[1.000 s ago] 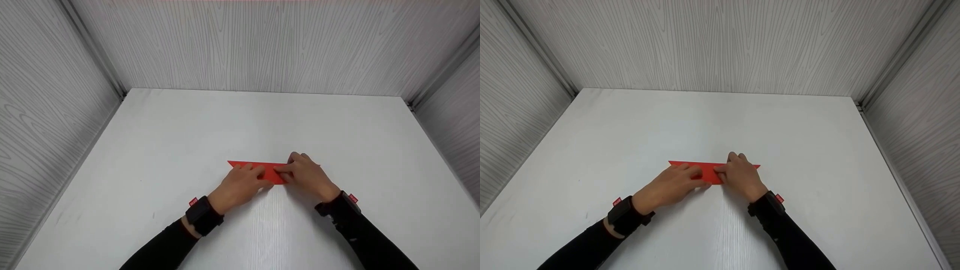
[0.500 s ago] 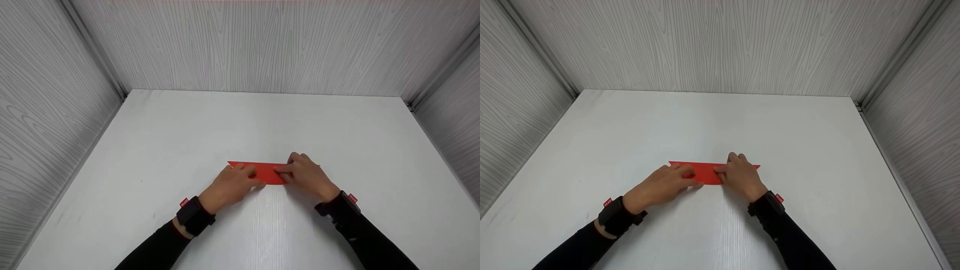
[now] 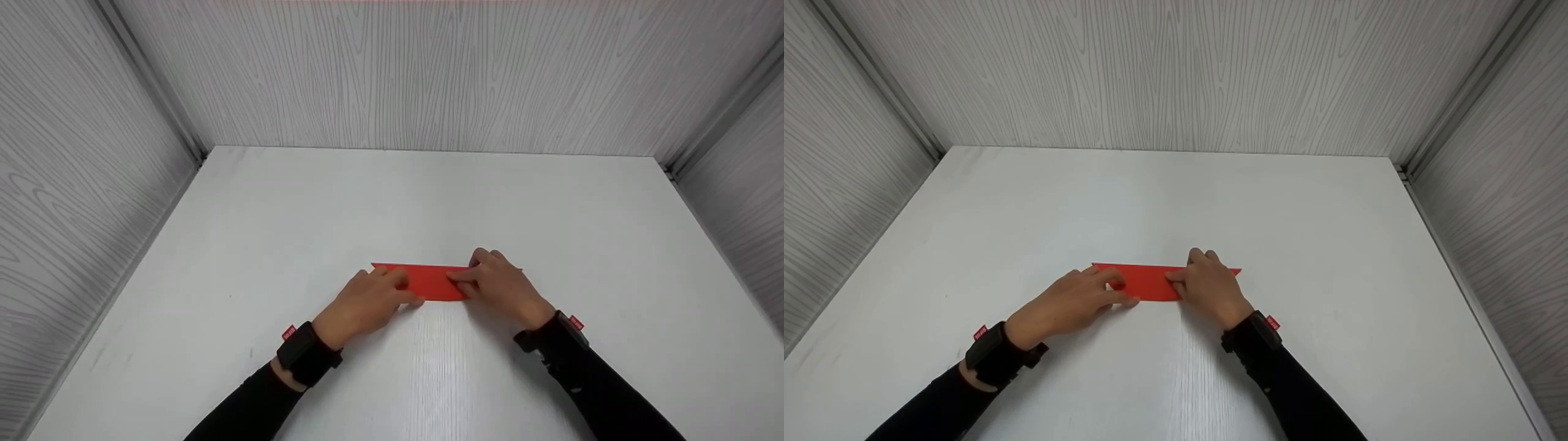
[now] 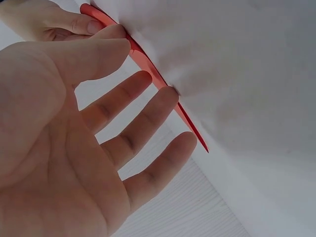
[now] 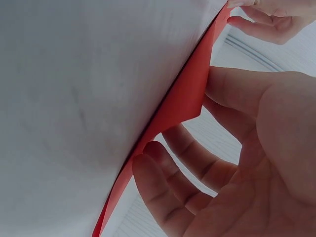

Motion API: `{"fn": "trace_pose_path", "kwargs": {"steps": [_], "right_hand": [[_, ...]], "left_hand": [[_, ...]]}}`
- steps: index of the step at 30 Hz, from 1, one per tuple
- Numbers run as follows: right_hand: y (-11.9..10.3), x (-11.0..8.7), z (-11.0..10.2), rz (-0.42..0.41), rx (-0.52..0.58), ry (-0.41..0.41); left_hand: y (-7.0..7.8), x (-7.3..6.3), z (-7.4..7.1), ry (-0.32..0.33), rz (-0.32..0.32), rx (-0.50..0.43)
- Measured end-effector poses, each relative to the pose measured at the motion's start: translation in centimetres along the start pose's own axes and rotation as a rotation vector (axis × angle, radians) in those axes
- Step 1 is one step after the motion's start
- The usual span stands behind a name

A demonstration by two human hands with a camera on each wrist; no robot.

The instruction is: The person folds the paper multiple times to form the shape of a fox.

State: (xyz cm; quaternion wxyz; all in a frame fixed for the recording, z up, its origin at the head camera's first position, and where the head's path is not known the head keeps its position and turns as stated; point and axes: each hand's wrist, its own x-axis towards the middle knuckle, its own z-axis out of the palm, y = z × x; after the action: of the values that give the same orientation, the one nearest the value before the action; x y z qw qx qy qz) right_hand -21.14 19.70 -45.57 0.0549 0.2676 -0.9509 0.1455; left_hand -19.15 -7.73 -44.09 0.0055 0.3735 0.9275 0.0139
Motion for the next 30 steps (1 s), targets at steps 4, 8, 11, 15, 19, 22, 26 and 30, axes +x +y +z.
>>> {"fn": "trace_pose_path", "kwargs": {"steps": [4,8,11,15,19,22,26,30], "right_hand": [[0.0,0.0,0.1,0.007,0.003,-0.009],[-0.1,0.1,0.0,0.009,0.006,-0.016],[0.0,0.1,0.0,0.012,0.004,-0.015],[0.0,-0.1,0.0,0.010,0.005,0.003],[0.1,-0.2,-0.1,0.005,0.024,0.025],[0.1,-0.2,0.0,0.002,0.030,0.027],[0.0,-0.2,-0.1,-0.010,0.029,0.038],[0.0,-0.3,0.0,-0.015,0.027,0.044]], "left_hand": [[0.0,0.0,-0.1,-0.012,-0.001,0.006],[-0.2,-0.1,-0.3,-0.026,-0.019,-0.016],[-0.4,-0.4,-0.4,-0.037,-0.041,-0.047],[-0.7,-0.8,-0.4,-0.038,-0.059,-0.075],[-0.9,-1.1,-0.4,-0.037,-0.075,-0.083],[-1.1,-1.3,-0.4,-0.038,-0.082,-0.074],[-1.3,-1.7,-0.6,-0.029,-0.076,-0.067],[-2.0,-1.7,-1.1,-0.026,-0.056,-0.099]]}}
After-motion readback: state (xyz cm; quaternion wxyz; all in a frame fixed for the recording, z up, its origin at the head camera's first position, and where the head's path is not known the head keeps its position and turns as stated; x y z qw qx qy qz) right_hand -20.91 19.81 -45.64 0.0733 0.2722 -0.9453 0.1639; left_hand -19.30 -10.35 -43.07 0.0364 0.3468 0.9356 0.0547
